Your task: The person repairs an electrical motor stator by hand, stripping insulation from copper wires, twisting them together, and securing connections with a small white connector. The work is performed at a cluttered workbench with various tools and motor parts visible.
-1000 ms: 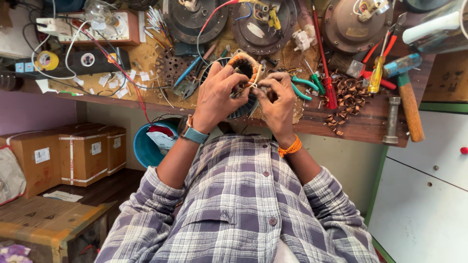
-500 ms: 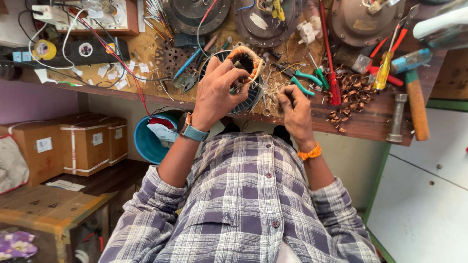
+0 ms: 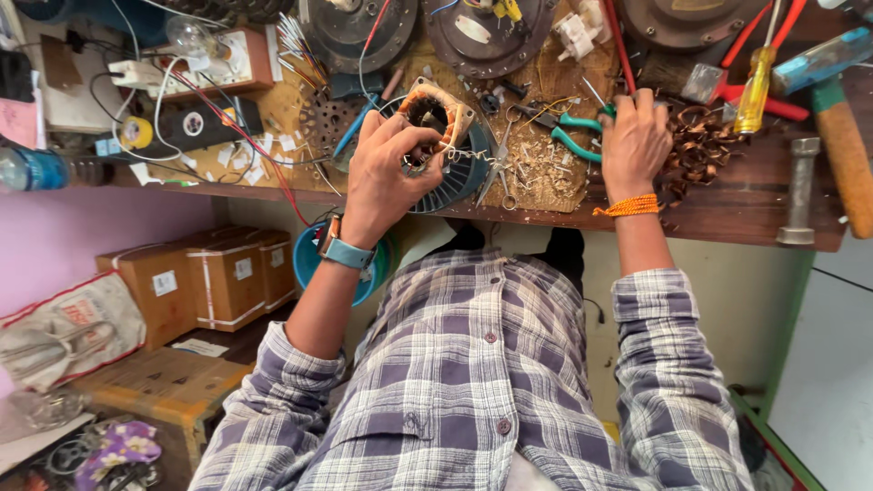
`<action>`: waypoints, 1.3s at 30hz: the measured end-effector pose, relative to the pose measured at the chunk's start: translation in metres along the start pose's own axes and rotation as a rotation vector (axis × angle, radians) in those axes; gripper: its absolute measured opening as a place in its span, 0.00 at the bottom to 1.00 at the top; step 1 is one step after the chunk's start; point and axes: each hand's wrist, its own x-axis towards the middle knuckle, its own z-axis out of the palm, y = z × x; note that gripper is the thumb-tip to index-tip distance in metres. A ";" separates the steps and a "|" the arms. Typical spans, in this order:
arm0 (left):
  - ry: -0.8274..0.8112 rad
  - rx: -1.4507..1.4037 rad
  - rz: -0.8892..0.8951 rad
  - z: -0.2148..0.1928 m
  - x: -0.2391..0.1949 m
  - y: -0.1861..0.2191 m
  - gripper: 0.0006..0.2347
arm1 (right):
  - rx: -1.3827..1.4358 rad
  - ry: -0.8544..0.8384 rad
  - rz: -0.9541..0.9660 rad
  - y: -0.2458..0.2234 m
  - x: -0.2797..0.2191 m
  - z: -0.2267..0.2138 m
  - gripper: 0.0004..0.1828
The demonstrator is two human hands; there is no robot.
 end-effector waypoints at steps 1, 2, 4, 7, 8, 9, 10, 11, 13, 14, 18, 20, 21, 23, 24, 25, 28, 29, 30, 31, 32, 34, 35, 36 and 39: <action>-0.002 0.007 0.001 0.000 0.000 0.000 0.10 | -0.027 -0.006 0.009 0.001 0.004 0.007 0.15; -0.004 0.014 0.002 -0.001 0.000 0.000 0.10 | -0.053 -0.013 0.018 0.001 0.011 0.011 0.15; -0.011 0.029 -0.003 -0.001 -0.001 -0.001 0.10 | -0.125 0.052 0.006 -0.006 0.017 0.010 0.14; -0.014 0.047 0.002 -0.002 -0.001 0.000 0.09 | -0.081 0.190 -0.030 -0.022 0.021 -0.022 0.09; -0.008 0.051 0.010 -0.002 0.000 0.001 0.09 | 0.056 0.175 -0.037 -0.029 0.012 -0.041 0.07; -0.005 0.054 0.012 -0.002 0.000 0.002 0.09 | 0.196 0.157 -0.045 -0.038 0.001 -0.060 0.04; -0.010 0.058 -0.001 -0.003 0.000 0.002 0.09 | 0.548 0.025 0.005 -0.046 -0.008 -0.079 0.06; -0.020 0.059 -0.012 -0.004 0.000 0.003 0.09 | 0.897 -0.113 0.059 -0.055 -0.019 -0.095 0.10; -0.040 0.060 -0.033 -0.005 0.000 0.004 0.09 | 1.042 -0.168 0.118 -0.080 -0.043 -0.116 0.11; -0.050 0.061 -0.042 -0.006 0.000 0.004 0.09 | 1.113 -0.196 0.150 -0.088 -0.049 -0.123 0.14; -0.067 0.086 -0.028 -0.010 0.001 0.005 0.09 | 1.042 0.010 0.007 -0.114 -0.057 -0.134 0.11; -0.088 0.105 -0.030 -0.013 0.003 0.006 0.09 | 0.972 -0.061 -0.057 -0.121 -0.064 -0.143 0.16; -0.100 0.111 -0.032 -0.013 0.004 0.006 0.09 | 1.031 -0.125 -0.014 -0.126 -0.070 -0.147 0.18; -0.126 0.118 -0.054 -0.015 0.005 0.007 0.10 | 1.149 -0.255 0.069 -0.138 -0.080 -0.153 0.21; -0.137 0.119 -0.066 -0.015 0.006 0.007 0.10 | 1.155 -0.225 0.069 -0.143 -0.081 -0.153 0.19; -0.141 0.125 -0.062 -0.015 0.006 0.007 0.10 | 1.159 -0.197 0.065 -0.147 -0.081 -0.152 0.17; -0.146 0.144 -0.057 -0.017 0.006 0.007 0.10 | 1.169 -0.177 0.073 -0.157 -0.075 -0.149 0.14; -0.147 0.150 -0.058 -0.017 0.006 0.007 0.10 | 1.171 -0.182 0.077 -0.159 -0.073 -0.148 0.14; -0.148 0.155 -0.059 -0.017 0.006 0.007 0.10 | 1.183 -0.169 0.070 -0.160 -0.072 -0.149 0.13; -0.144 0.152 -0.061 -0.017 0.005 0.008 0.10 | 1.193 -0.157 0.062 -0.161 -0.071 -0.150 0.13; -0.139 0.149 -0.063 -0.016 0.005 0.008 0.10 | 1.203 -0.145 0.054 -0.162 -0.071 -0.151 0.12; -0.130 0.151 -0.065 -0.016 0.004 0.008 0.10 | 1.212 -0.143 0.059 -0.164 -0.071 -0.153 0.12; -0.128 0.157 -0.063 -0.016 0.004 0.008 0.10 | 1.218 -0.142 0.061 -0.164 -0.071 -0.153 0.12; -0.125 0.164 -0.062 -0.015 0.004 0.008 0.10 | 1.216 -0.157 0.071 -0.164 -0.071 -0.153 0.13; -0.129 0.183 -0.073 -0.016 0.002 0.008 0.10 | 1.229 -0.179 0.095 -0.164 -0.071 -0.153 0.13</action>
